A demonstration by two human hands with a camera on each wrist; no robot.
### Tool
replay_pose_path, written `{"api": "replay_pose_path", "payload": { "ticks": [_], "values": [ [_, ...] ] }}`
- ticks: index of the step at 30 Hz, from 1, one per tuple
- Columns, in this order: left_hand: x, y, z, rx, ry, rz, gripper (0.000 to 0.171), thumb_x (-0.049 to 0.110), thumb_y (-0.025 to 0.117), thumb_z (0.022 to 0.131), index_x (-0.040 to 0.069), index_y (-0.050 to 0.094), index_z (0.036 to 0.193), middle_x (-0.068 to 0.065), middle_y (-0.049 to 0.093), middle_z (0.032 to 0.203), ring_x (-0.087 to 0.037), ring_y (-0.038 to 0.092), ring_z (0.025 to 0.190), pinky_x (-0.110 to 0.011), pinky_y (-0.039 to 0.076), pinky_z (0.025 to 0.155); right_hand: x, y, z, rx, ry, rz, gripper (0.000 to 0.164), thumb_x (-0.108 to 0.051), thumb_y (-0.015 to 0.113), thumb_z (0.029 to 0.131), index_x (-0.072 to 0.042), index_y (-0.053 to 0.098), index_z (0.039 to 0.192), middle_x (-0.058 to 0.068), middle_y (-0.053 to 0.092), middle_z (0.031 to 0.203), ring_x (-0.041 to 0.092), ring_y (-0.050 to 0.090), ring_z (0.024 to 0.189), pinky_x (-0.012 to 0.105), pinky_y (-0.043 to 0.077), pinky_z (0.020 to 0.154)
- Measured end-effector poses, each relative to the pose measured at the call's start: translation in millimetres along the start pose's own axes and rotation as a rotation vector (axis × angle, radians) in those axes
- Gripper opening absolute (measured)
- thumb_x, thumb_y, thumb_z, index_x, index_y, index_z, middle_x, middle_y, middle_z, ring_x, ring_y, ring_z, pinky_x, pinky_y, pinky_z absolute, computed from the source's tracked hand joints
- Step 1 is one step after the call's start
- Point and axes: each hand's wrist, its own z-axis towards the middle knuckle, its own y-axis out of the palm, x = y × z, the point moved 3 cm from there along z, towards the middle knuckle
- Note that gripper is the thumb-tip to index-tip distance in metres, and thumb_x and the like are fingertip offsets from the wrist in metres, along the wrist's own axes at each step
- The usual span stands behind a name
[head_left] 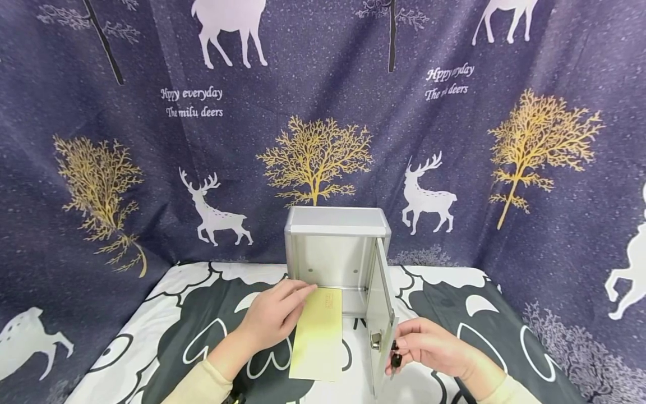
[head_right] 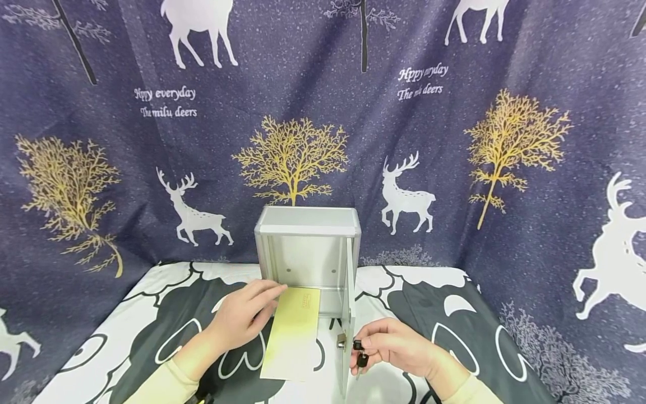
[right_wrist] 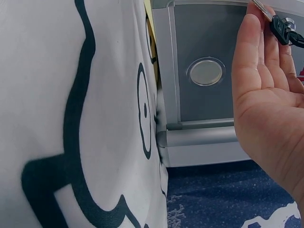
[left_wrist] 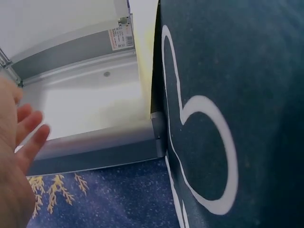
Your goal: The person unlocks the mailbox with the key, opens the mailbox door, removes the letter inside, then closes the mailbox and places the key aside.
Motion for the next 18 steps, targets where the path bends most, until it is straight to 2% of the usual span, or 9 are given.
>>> {"api": "replay_pose_path", "payload": {
  "ticks": [4, 6, 10, 14, 18],
  "values": [
    [-0.1, 7.6, -5.8, -0.173, -0.049, -0.036, 0.034, 0.008, 0.064, 0.109, 0.018, 0.076, 0.139, 0.001, 0.073, 0.128, -0.015, 0.074, 0.108, -0.025, 0.059, 0.067, 0.2, -0.3, 0.2, -0.005, -0.004, 0.006, 0.043, 0.006, 0.032, 0.113, 0.002, 0.074, 0.125, 0.014, 0.082, 0.119, 0.028, 0.08, 0.114, 0.039, 0.064, 0.1],
    [-0.4, 11.3, -9.4, -0.256, -0.066, -0.046, 0.04, 0.003, 0.071, 0.103, 0.019, 0.076, 0.139, 0.002, 0.073, 0.132, -0.014, 0.074, 0.111, -0.026, 0.059, 0.067, 0.8, -0.6, 0.1, -0.005, -0.005, 0.006, 0.043, 0.006, 0.032, 0.113, 0.002, 0.074, 0.124, 0.014, 0.082, 0.119, 0.028, 0.08, 0.114, 0.039, 0.064, 0.1],
    [-0.9, 18.8, -16.4, -0.431, -0.091, -0.015, 0.057, -0.004, 0.079, 0.096, 0.021, 0.071, 0.147, 0.001, 0.072, 0.144, -0.019, 0.073, 0.125, -0.035, 0.065, 0.087, 0.8, -0.3, -0.2, -0.001, 0.0, 0.004, 0.042, 0.007, 0.033, 0.113, 0.001, 0.073, 0.123, 0.014, 0.082, 0.119, 0.028, 0.08, 0.113, 0.038, 0.064, 0.1],
    [-0.6, 24.6, -23.2, -0.591, -0.129, 0.003, 0.066, -0.007, 0.077, 0.097, 0.024, 0.067, 0.154, 0.001, 0.064, 0.158, -0.02, 0.067, 0.139, -0.04, 0.061, 0.105, 0.6, 0.4, -0.2, 0.005, 0.008, 0.003, 0.042, 0.007, 0.034, 0.112, 0.0, 0.074, 0.122, 0.013, 0.082, 0.118, 0.027, 0.081, 0.113, 0.038, 0.064, 0.099],
    [0.4, 26.0, -27.4, -0.661, -0.147, -0.015, 0.073, -0.014, 0.073, 0.094, 0.024, 0.065, 0.156, -0.001, 0.06, 0.164, -0.02, 0.061, 0.146, -0.041, 0.059, 0.109, 0.8, 0.6, -0.5, 0.008, 0.012, 0.002, 0.042, 0.007, 0.034, 0.112, -0.001, 0.074, 0.121, 0.012, 0.083, 0.118, 0.026, 0.081, 0.113, 0.038, 0.064, 0.099]
  ]
}}
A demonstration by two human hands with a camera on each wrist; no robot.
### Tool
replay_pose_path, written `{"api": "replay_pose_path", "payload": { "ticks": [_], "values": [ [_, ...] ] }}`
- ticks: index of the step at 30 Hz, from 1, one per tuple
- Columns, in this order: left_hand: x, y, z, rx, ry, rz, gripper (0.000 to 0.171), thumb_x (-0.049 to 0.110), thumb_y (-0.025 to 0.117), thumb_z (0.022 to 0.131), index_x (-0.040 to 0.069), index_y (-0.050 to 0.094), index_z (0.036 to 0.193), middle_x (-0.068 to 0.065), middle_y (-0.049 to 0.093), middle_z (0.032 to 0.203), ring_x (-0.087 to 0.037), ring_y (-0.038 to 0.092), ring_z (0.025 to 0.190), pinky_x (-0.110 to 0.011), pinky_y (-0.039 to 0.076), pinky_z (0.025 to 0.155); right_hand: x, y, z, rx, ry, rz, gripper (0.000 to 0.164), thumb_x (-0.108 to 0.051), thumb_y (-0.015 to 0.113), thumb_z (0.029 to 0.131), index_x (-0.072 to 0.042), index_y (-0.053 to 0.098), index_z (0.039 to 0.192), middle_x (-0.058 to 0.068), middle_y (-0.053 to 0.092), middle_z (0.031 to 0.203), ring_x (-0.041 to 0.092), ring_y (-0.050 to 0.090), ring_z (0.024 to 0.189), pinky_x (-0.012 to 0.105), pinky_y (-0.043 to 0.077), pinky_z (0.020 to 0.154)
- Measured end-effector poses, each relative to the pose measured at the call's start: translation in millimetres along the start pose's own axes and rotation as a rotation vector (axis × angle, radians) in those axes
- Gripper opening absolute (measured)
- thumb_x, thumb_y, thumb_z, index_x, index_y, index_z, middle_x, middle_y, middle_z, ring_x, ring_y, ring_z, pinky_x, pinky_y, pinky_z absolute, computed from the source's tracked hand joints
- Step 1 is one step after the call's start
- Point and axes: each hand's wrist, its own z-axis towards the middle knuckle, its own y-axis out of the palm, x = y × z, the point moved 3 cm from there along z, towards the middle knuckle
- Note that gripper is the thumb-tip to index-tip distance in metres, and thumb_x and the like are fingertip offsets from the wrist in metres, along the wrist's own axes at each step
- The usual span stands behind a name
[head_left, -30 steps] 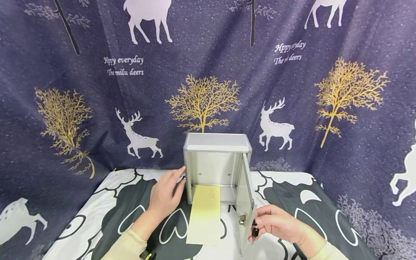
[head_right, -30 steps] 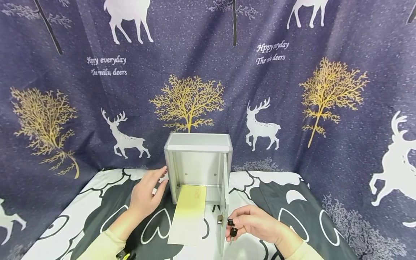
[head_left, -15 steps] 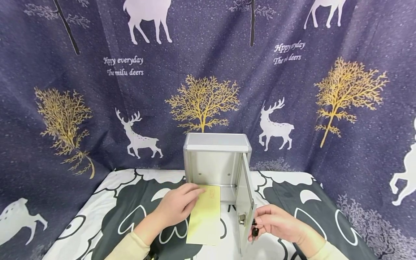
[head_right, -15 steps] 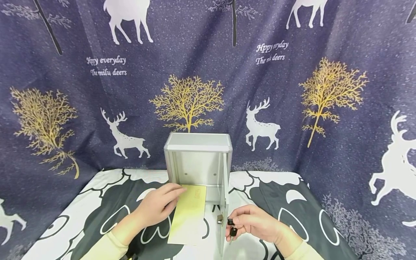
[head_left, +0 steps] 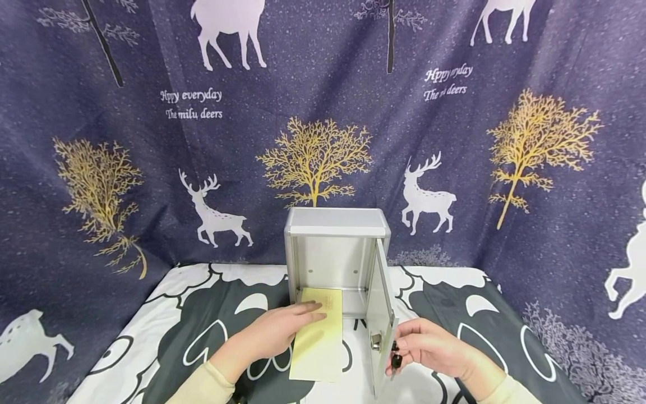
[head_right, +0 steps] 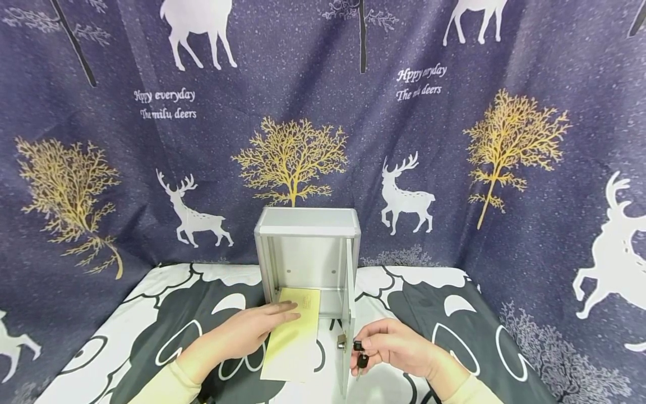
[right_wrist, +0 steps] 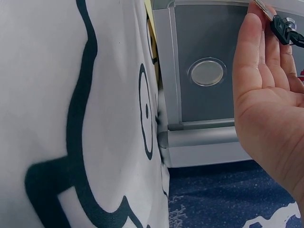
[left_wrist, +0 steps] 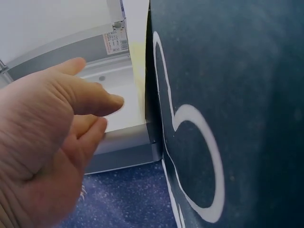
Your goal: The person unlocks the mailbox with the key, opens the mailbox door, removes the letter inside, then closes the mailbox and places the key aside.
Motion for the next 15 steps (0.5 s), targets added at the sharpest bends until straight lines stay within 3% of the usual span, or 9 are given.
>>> {"api": "replay_pose_path", "payload": {
  "ticks": [15],
  "values": [
    [8.9, 4.2, -2.5, -0.171, -0.043, -0.011, 0.096, -0.026, 0.073, 0.078, 0.025, 0.065, 0.158, 0.0, 0.055, 0.168, -0.026, 0.051, 0.155, -0.042, 0.056, 0.114, 0.7, -2.1, -1.4, 0.004, -0.007, 0.002, 0.041, 0.007, 0.034, 0.112, 0.0, 0.073, 0.12, 0.013, 0.083, 0.117, 0.028, 0.081, 0.112, 0.039, 0.064, 0.1]
  ]
}}
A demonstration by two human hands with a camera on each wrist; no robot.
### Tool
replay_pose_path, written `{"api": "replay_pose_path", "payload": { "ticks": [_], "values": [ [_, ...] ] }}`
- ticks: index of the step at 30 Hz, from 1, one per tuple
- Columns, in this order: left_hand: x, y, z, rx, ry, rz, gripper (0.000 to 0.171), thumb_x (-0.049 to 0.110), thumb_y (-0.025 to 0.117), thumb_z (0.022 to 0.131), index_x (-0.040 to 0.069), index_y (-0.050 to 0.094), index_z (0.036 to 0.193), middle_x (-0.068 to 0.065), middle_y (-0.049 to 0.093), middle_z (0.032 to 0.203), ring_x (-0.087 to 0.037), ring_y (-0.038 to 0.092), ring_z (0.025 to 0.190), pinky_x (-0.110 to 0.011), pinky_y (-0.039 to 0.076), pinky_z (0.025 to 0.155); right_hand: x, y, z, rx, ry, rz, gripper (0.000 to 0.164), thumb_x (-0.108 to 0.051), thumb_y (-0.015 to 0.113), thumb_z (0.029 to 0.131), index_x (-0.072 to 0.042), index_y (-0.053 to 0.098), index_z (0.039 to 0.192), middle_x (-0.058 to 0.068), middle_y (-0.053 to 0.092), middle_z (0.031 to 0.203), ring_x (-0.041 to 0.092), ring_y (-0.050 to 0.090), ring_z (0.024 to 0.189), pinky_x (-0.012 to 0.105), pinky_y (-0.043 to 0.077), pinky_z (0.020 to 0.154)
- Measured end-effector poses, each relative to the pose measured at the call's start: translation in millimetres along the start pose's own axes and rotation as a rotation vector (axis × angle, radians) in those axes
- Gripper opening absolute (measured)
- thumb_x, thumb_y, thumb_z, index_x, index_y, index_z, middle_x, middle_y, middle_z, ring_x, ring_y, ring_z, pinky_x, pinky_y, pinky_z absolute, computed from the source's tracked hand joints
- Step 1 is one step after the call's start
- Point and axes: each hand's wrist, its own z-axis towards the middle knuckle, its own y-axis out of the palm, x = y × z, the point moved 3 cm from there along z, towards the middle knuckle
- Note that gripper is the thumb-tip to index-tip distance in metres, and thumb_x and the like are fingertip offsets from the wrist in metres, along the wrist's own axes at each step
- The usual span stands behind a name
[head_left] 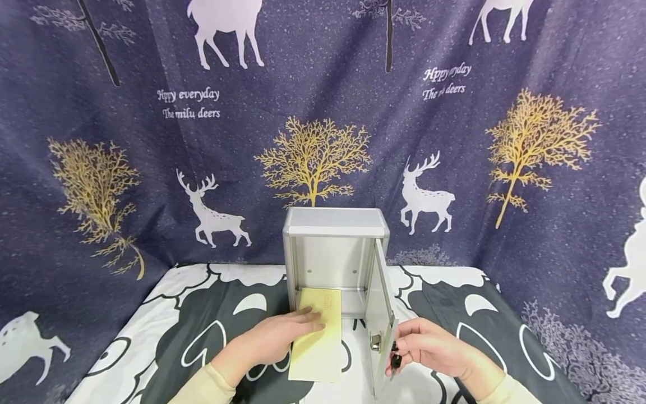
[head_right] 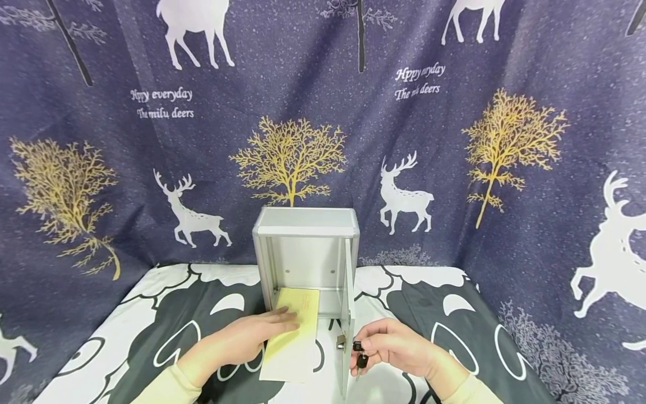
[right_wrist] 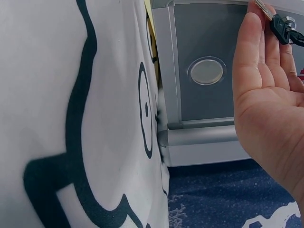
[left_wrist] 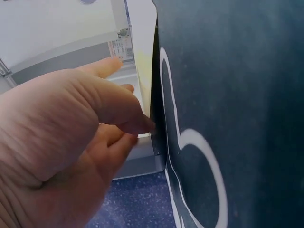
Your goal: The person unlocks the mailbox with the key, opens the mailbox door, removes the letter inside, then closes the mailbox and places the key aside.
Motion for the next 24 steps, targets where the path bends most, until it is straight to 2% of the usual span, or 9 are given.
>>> {"api": "replay_pose_path", "payload": {
  "ticks": [8, 15, 20, 24],
  "values": [
    [4.7, -0.2, 1.3, -0.039, 0.002, 0.003, 0.077, -0.018, 0.07, 0.09, 0.023, 0.067, 0.156, 0.0, 0.058, 0.166, -0.027, 0.052, 0.155, -0.041, 0.05, 0.12, -0.5, -0.4, -0.3, 0.003, 0.005, -0.018, 0.042, 0.007, 0.034, 0.112, 0.0, 0.074, 0.124, 0.012, 0.082, 0.117, 0.028, 0.081, 0.112, 0.039, 0.064, 0.099],
    [3.5, 0.1, 1.8, -0.007, 0.024, 0.058, 0.066, -0.013, 0.072, 0.094, 0.022, 0.071, 0.151, -0.001, 0.062, 0.161, -0.027, 0.058, 0.15, -0.039, 0.053, 0.117, -1.2, 0.1, 0.0, 0.0, 0.008, -0.021, 0.044, 0.006, 0.035, 0.112, 0.002, 0.074, 0.131, 0.011, 0.082, 0.118, 0.027, 0.081, 0.113, 0.038, 0.064, 0.099],
    [4.0, -1.9, 0.6, 0.015, 0.032, 0.07, 0.053, 0.001, 0.082, 0.096, 0.023, 0.075, 0.145, -0.002, 0.065, 0.159, -0.027, 0.06, 0.147, -0.038, 0.054, 0.116, -0.6, -0.2, -0.1, -0.001, 0.006, -0.022, 0.044, 0.006, 0.035, 0.112, 0.003, 0.074, 0.132, 0.012, 0.082, 0.119, 0.027, 0.081, 0.113, 0.037, 0.064, 0.099],
    [3.9, -3.0, -0.2, 0.051, 0.033, 0.052, 0.041, 0.011, 0.082, 0.099, 0.024, 0.078, 0.138, -0.001, 0.067, 0.155, -0.027, 0.063, 0.145, -0.038, 0.055, 0.114, -0.4, -0.3, -0.1, 0.004, 0.01, -0.025, 0.043, 0.006, 0.035, 0.112, 0.002, 0.074, 0.131, 0.012, 0.082, 0.118, 0.028, 0.081, 0.113, 0.037, 0.064, 0.098]
  ]
}}
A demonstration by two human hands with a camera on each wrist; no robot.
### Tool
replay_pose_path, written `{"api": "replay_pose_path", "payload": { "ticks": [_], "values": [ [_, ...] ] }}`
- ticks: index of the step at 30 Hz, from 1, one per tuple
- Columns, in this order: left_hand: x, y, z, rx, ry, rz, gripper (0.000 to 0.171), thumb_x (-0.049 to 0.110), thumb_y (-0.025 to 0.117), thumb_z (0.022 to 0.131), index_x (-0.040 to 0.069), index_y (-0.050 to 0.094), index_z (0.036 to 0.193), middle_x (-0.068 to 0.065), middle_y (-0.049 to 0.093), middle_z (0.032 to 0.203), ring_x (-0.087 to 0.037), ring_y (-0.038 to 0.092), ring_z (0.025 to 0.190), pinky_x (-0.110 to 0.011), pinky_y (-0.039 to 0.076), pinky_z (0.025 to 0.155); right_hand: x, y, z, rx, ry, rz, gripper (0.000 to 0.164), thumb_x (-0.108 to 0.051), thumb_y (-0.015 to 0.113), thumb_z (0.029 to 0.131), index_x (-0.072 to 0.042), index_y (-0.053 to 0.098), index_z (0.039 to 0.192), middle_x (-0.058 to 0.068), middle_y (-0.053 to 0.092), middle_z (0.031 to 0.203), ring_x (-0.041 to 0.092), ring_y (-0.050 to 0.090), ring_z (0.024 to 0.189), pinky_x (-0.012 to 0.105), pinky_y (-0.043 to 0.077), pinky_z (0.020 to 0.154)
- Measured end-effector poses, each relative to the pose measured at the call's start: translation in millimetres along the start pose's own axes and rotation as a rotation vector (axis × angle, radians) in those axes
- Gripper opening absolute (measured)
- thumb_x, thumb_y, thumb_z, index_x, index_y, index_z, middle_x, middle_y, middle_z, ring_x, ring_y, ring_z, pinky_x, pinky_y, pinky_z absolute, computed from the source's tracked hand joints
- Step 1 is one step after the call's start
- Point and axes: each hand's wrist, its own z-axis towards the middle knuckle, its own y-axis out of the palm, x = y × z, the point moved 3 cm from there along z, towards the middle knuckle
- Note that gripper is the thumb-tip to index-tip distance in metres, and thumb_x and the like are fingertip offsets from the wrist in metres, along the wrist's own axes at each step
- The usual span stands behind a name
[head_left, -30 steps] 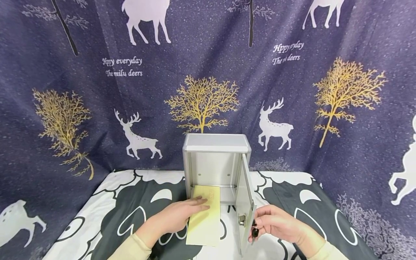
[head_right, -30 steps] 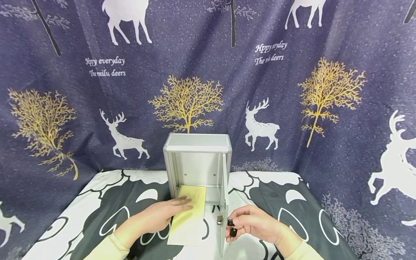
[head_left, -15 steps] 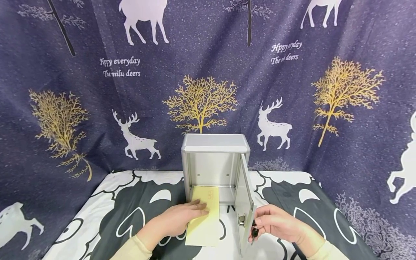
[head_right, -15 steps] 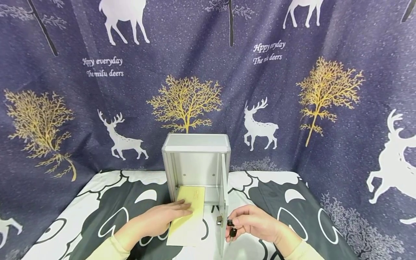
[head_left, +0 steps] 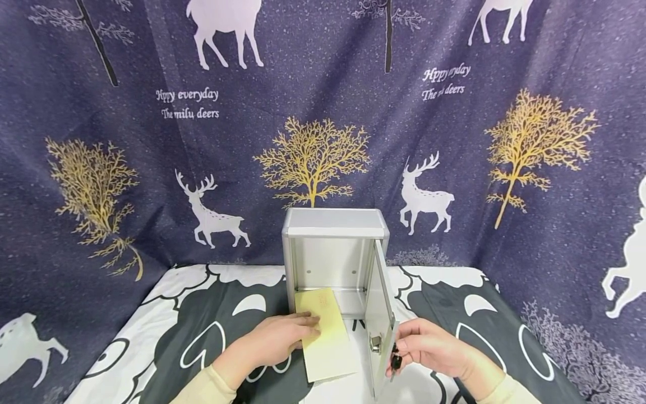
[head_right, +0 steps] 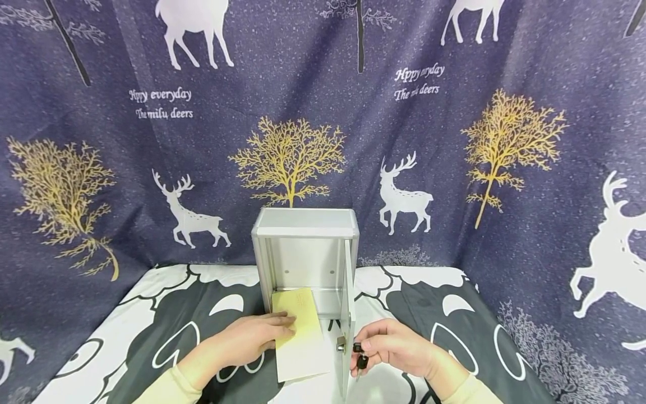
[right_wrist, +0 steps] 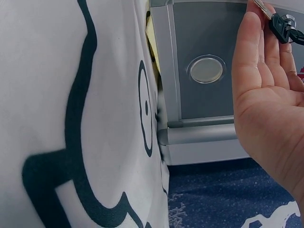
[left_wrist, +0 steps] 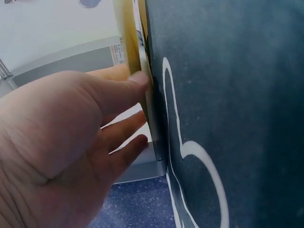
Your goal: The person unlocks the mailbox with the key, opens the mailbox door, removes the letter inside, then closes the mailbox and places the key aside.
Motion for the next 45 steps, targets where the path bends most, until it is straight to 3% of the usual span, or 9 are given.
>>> {"api": "replay_pose_path", "payload": {
  "ticks": [7, 12, 16, 21, 24, 27, 33, 41, 45],
  "values": [
    [0.4, -1.3, 2.3, 0.106, 0.054, 0.009, 0.023, 0.017, 0.072, 0.109, 0.022, 0.082, 0.128, -0.001, 0.075, 0.144, -0.023, 0.069, 0.136, -0.036, 0.057, 0.111, 0.1, -0.1, -0.4, 0.001, -0.003, -0.001, 0.043, 0.006, 0.035, 0.111, 0.003, 0.073, 0.131, 0.013, 0.082, 0.118, 0.028, 0.081, 0.113, 0.037, 0.064, 0.098],
    [0.7, -0.5, 4.0, 0.2, 0.083, 0.0, 0.014, 0.012, 0.074, 0.106, 0.02, 0.079, 0.117, 0.004, 0.079, 0.126, -0.016, 0.074, 0.123, -0.034, 0.061, 0.103, 1.6, -1.1, -0.9, -0.007, -0.009, 0.004, 0.044, 0.006, 0.034, 0.112, 0.003, 0.073, 0.132, 0.014, 0.082, 0.119, 0.028, 0.08, 0.113, 0.037, 0.064, 0.099],
    [0.6, 0.2, 6.2, 0.232, 0.074, 0.0, 0.014, 0.01, 0.076, 0.104, 0.021, 0.076, 0.111, 0.011, 0.076, 0.11, -0.01, 0.075, 0.105, -0.029, 0.062, 0.089, 0.6, -0.3, -0.7, -0.01, -0.008, 0.008, 0.043, 0.006, 0.035, 0.112, 0.002, 0.073, 0.13, 0.014, 0.082, 0.119, 0.028, 0.08, 0.114, 0.037, 0.064, 0.099],
    [0.4, -4.4, 7.6, 0.243, 0.037, -0.012, 0.017, 0.007, 0.076, 0.104, 0.021, 0.077, 0.114, 0.012, 0.079, 0.108, -0.008, 0.076, 0.099, -0.029, 0.061, 0.084, -0.9, 0.2, -0.6, 0.004, 0.004, 0.003, 0.043, 0.007, 0.036, 0.111, 0.002, 0.074, 0.13, 0.013, 0.082, 0.118, 0.028, 0.081, 0.112, 0.037, 0.064, 0.098],
    [-0.1, -6.6, 8.1, 0.265, 0.008, -0.057, 0.02, 0.008, 0.076, 0.104, 0.021, 0.077, 0.118, 0.011, 0.08, 0.111, -0.008, 0.077, 0.1, -0.03, 0.062, 0.086, -1.1, 0.2, -0.6, 0.009, 0.005, -0.004, 0.042, 0.006, 0.036, 0.111, 0.002, 0.074, 0.131, 0.014, 0.082, 0.118, 0.028, 0.081, 0.112, 0.037, 0.064, 0.098],
    [-0.7, -8.7, 8.3, 0.331, -0.007, -0.103, 0.016, 0.013, 0.076, 0.106, 0.022, 0.075, 0.119, 0.01, 0.081, 0.11, -0.008, 0.077, 0.097, -0.031, 0.062, 0.082, -1.4, 0.3, -0.8, 0.011, 0.002, -0.007, 0.042, 0.006, 0.036, 0.111, 0.003, 0.074, 0.131, 0.014, 0.082, 0.118, 0.028, 0.081, 0.112, 0.037, 0.064, 0.098],
    [-3.5, -18.5, 7.4, 0.469, -0.053, -0.196, 0.006, 0.019, 0.073, 0.108, 0.021, 0.071, 0.114, 0.011, 0.077, 0.096, -0.002, 0.068, 0.077, -0.029, 0.057, 0.065, -1.0, -0.1, -1.2, 0.012, -0.002, -0.008, 0.043, 0.006, 0.036, 0.111, 0.003, 0.074, 0.13, 0.014, 0.082, 0.118, 0.028, 0.081, 0.111, 0.038, 0.065, 0.098],
    [-10.7, -32.3, 2.3, 0.529, -0.169, -0.412, 0.008, 0.018, 0.069, 0.112, 0.019, 0.069, 0.104, 0.017, 0.054, 0.074, 0.003, 0.045, 0.063, -0.022, 0.044, 0.057, -1.6, 0.6, -0.6, 0.001, -0.008, -0.001, 0.042, 0.006, 0.036, 0.112, 0.003, 0.074, 0.129, 0.015, 0.082, 0.118, 0.028, 0.081, 0.112, 0.038, 0.064, 0.099],
    [-14.5, -37.9, -0.8, 0.534, -0.195, -0.551, 0.005, 0.016, 0.067, 0.113, 0.017, 0.072, 0.111, 0.012, 0.067, 0.08, -0.001, 0.056, 0.067, -0.024, 0.049, 0.061, -1.5, -0.1, -0.6, 0.006, -0.006, -0.004, 0.043, 0.006, 0.036, 0.111, 0.003, 0.074, 0.131, 0.014, 0.082, 0.118, 0.028, 0.081, 0.112, 0.038, 0.065, 0.098]
  ]
}}
